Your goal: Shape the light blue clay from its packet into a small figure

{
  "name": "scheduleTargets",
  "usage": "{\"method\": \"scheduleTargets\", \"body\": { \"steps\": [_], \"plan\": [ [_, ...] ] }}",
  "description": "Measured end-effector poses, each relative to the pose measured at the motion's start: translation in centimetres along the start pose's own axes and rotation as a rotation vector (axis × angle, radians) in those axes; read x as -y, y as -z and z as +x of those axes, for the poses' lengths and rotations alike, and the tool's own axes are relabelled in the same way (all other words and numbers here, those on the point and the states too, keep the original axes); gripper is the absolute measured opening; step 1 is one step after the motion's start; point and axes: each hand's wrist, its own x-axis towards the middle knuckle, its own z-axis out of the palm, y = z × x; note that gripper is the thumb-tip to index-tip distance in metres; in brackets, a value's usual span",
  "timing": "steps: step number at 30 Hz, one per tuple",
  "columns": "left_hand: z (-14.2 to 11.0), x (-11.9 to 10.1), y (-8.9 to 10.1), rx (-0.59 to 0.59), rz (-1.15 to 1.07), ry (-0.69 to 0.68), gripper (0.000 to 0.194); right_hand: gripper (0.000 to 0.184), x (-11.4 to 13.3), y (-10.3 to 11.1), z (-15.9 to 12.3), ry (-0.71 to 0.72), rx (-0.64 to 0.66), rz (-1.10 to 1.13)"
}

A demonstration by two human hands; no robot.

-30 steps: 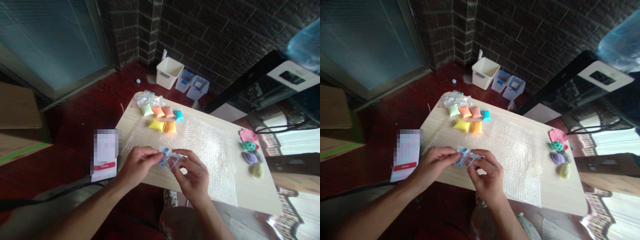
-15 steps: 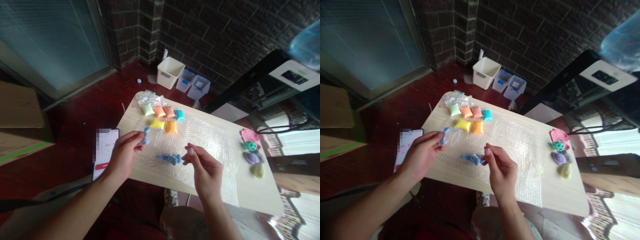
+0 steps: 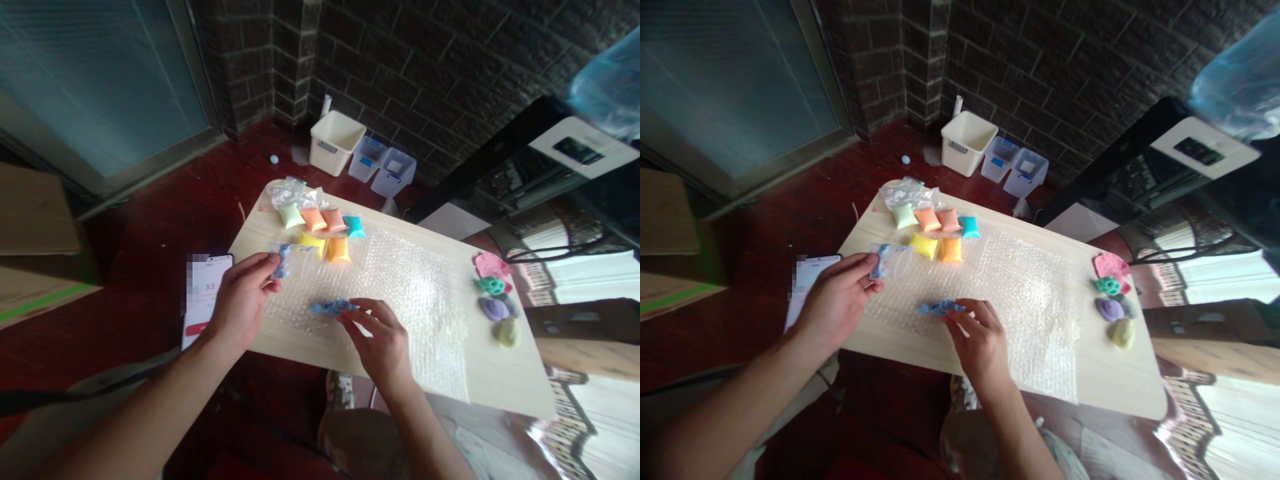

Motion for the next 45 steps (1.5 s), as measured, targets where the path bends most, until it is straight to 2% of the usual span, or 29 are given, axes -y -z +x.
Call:
{"method": "scheduleTargets", "body": {
  "steps": [5, 10, 15, 18, 22, 27, 30, 35, 36, 41, 45],
  "plan": [
    [0.0, 0.3, -0.3, -0.005, 0.011, 0.026, 0.024, 0.013, -0.6, -0.6, 0.1, 0.054, 0.0, -0.042],
    [-0.1, 0.5, -0.4, 0.009, 0.008, 0.046, 0.025, 0.027, -0.3, -0.5, 0.0, 0.092, 0.072, -0.117],
    [-0.2, 1.1, -0.6, 0.083, 0.01, 0.124, 0.025, 0.041, 0.0, 0.0, 0.1, 0.087, 0.077, -0.037],
    [-0.4, 1.7, -0.8, 0.165, 0.032, 0.156, 0.024, 0.045, 0.5, 0.9, 0.1, -0.002, -0.006, 0.056],
    [-1.1, 2.9, -1.1, 0.259, 0.169, 0.099, 0.025, 0.021, 1.6, 2.2, -0.1, -0.248, -0.164, 0.289],
    [-2.8, 3.7, -1.8, 0.368, 0.389, -0.014, 0.031, 0.007, 2.7, 2.1, 0.1, -0.33, -0.169, 0.614],
    [-3.7, 3.2, -2.2, 0.376, 0.421, -0.064, 0.033, 0.009, 2.8, 1.5, 0.3, -0.4, -0.169, 0.744],
    [-4.6, 2.4, -2.4, 0.45, 0.516, -0.161, 0.031, 0.008, 3.3, 1.1, 0.7, -0.462, -0.031, 0.915],
    [-4.6, 2.4, -2.3, 0.458, 0.526, -0.159, 0.03, 0.007, 3.4, 1.1, 0.8, -0.468, -0.036, 0.931],
    [-4.4, 2.6, -1.9, 0.444, 0.548, -0.124, 0.034, 0.03, 3.3, 1.0, 0.9, -0.538, -0.114, 0.964],
    [-4.2, 2.3, -1.9, 0.494, 0.557, -0.103, 0.035, 0.03, 2.6, 0.8, 0.8, -0.553, -0.147, 0.993]
  ]
}}
